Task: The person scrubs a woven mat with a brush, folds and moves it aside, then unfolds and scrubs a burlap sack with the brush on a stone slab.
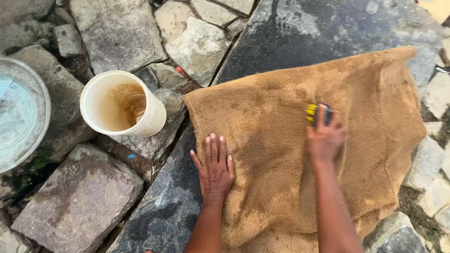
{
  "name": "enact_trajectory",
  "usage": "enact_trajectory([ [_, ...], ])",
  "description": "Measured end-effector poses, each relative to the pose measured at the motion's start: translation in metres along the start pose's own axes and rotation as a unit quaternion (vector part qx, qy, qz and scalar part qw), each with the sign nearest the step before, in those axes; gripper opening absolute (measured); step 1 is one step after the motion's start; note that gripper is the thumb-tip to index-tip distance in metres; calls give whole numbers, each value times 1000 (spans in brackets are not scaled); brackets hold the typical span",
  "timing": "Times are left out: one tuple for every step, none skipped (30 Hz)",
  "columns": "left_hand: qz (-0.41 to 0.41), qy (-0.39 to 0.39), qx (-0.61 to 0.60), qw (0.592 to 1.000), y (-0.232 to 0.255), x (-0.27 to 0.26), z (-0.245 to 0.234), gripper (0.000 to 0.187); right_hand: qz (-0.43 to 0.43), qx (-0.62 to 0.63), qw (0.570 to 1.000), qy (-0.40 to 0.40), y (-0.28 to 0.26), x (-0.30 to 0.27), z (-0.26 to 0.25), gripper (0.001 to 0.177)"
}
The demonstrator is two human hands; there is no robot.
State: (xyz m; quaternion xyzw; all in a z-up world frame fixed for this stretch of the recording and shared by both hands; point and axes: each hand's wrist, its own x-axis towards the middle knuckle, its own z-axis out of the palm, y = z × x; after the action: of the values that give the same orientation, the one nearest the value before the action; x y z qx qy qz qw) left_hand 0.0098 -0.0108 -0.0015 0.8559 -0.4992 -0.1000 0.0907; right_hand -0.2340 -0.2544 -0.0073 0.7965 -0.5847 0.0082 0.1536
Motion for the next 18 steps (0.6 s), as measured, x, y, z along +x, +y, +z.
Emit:
enact_trajectory([
  [-31,-62,-9,998,-3,2,-1,70,25,4,1000,-12,29,-1,5,85],
  [-61,-124,-17,990,-4,4,0,74,50,8,998,-24,52,-6,8,83],
  [-59,-121,-18,991,-3,4,2,74,52,7,998,-20,67,-8,12,83],
  [-60,-11,-68,996,-2,3,4,77,94,44,994,-41,78,-10,15,79],
  [-62,96,-115,987,-2,-1,8,79,133,82,986,-65,82,-18,17,75],
  [-62,97,-115,987,-2,-2,12,79,132,83,986,-65,82,-34,18,75],
  [-91,105,-108,984,-3,-3,16,79,92,74,992,-37,78,-54,16,76],
  [-119,113,-100,981,-3,-3,20,78,51,65,997,-9,73,-69,13,76],
  [-118,115,-98,981,-5,-2,24,78,52,67,996,-8,64,-80,10,76],
  [-133,105,-93,981,-7,0,29,75,21,11,1000,20,53,-92,7,74],
  [-145,95,-88,981,-10,3,33,72,-8,-46,998,47,44,-98,3,73],
  [-142,96,-85,981,-12,3,36,72,-5,-43,998,48,39,-95,-1,73],
  [-126,119,-83,981,-12,1,39,67,21,-44,998,35,37,-89,-4,72],
  [-110,142,-81,980,-13,0,40,64,46,-45,998,23,35,-85,-6,72],
  [-106,142,-82,981,-14,8,40,64,50,-45,997,23,33,-80,-9,72],
  [-94,136,-127,978,-18,22,37,65,50,-55,997,22,31,-75,-11,72],
  [-84,128,-172,973,-20,35,30,69,49,-65,996,21,29,-74,-14,72],
  [-81,127,-172,973,-20,45,18,69,52,-65,996,20,27,-74,-18,72],
])
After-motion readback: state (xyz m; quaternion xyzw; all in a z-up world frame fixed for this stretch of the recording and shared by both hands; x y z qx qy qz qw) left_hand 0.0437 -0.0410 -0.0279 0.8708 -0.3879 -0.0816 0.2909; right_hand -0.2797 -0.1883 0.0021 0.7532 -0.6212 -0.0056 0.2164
